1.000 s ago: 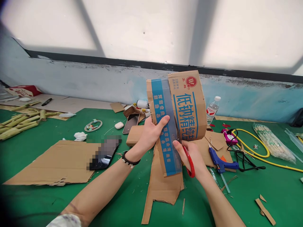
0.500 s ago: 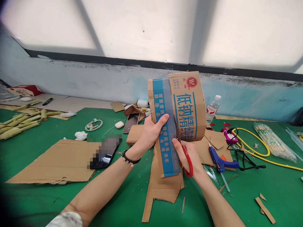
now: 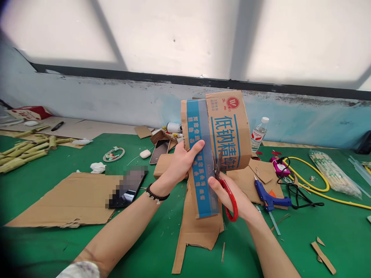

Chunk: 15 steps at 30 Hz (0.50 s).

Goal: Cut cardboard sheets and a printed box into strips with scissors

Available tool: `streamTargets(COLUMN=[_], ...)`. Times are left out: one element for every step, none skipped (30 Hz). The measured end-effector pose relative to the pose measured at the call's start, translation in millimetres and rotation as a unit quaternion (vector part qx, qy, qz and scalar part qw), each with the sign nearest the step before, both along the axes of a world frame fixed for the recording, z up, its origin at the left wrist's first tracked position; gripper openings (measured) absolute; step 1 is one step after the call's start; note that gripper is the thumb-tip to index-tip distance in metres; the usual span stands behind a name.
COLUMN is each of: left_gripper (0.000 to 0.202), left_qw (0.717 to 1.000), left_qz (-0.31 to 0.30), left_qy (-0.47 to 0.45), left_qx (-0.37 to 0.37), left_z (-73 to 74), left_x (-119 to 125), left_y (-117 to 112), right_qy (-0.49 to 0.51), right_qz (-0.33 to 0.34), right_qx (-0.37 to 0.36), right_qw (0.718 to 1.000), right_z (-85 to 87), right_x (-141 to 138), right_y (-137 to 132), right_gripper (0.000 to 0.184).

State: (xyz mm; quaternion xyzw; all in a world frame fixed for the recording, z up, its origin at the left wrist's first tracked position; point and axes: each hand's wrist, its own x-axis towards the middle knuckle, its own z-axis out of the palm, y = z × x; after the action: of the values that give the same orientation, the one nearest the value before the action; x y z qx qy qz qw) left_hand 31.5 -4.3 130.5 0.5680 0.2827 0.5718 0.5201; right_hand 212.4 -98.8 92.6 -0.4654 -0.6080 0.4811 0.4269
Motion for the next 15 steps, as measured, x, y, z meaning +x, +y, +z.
streamTargets(left_gripper=[0.054,0.054,0.054,0.054,0.055,0.055,0.056,0.057,0.057,0.057,0.057,0.057,0.057,0.058,0.058], left_qw=[1.000,1.000,1.000,1.000,1.000,1.000,1.000,1.000,1.000,0.999,0.999,0.999,0.999,0.999,0.999], left_qz=[0.005,0.011,0.015,0.017,0.018,0.019,0.017,0.015,0.010,0.004,-0.002,-0.006,-0.007,-0.006,-0.002], left_qy=[-0.003,-0.004,-0.003,0.000,0.003,0.004,0.003,-0.001,-0.008,-0.017,-0.026,-0.032,-0.037,-0.037,-0.029], left_qx=[0.006,0.012,0.016,0.017,0.013,0.006,-0.003,-0.012,-0.021,-0.027,-0.031,-0.033,-0.031,-0.026,-0.020], left_z=[-0.2,-0.5,-0.8,-1.2,-1.8,-2.6,-3.6,-4.8,-6.0,-7.2,-8.3,-9.1,-9.5,-9.5,-9.0], left_x=[-0.8,-1.5,-1.9,-2.2,-2.1,-1.7,-1.1,-0.3,0.6,1.5,2.4,3.2,3.8,4.4,5.0], left_y=[0.8,1.3,1.6,1.8,1.8,1.9,2.0,2.3,2.7,3.2,3.6,3.9,3.8,3.2,2.0], right_qy=[0.008,0.013,0.014,0.012,0.008,0.005,0.003,0.005,0.010,0.018,0.030,0.042,0.053,0.061,0.066], right_qz=[0.004,0.011,0.021,0.034,0.048,0.058,0.064,0.065,0.061,0.054,0.046,0.038,0.031,0.024,0.017], right_qx=[-0.001,-0.001,0.002,0.005,0.010,0.016,0.019,0.020,0.019,0.018,0.016,0.011,0.003,-0.006,-0.016], right_qw=[1.000,1.000,1.000,0.999,0.999,0.998,0.998,0.998,0.998,0.998,0.998,0.998,0.998,0.998,0.998], right_z=[-0.4,-1.1,-2.2,-3.5,-5.0,-6.3,-7.4,-8.2,-8.6,-8.6,-8.4,-7.9,-7.2,-6.6,-5.9], right_x=[0.2,0.9,2.1,3.6,5.3,7.0,8.3,9.2,9.6,9.4,8.8,7.9,6.8,5.8,4.9], right_y=[0.2,0.8,1.8,3.1,4.7,6.5,8.2,9.7,10.9,11.8,12.2,12.3,12.0,11.3,10.5], right_gripper=[0.063,0.062,0.061,0.060,0.060,0.062,0.063,0.065,0.066,0.066,0.066,0.065,0.063,0.061,0.059])
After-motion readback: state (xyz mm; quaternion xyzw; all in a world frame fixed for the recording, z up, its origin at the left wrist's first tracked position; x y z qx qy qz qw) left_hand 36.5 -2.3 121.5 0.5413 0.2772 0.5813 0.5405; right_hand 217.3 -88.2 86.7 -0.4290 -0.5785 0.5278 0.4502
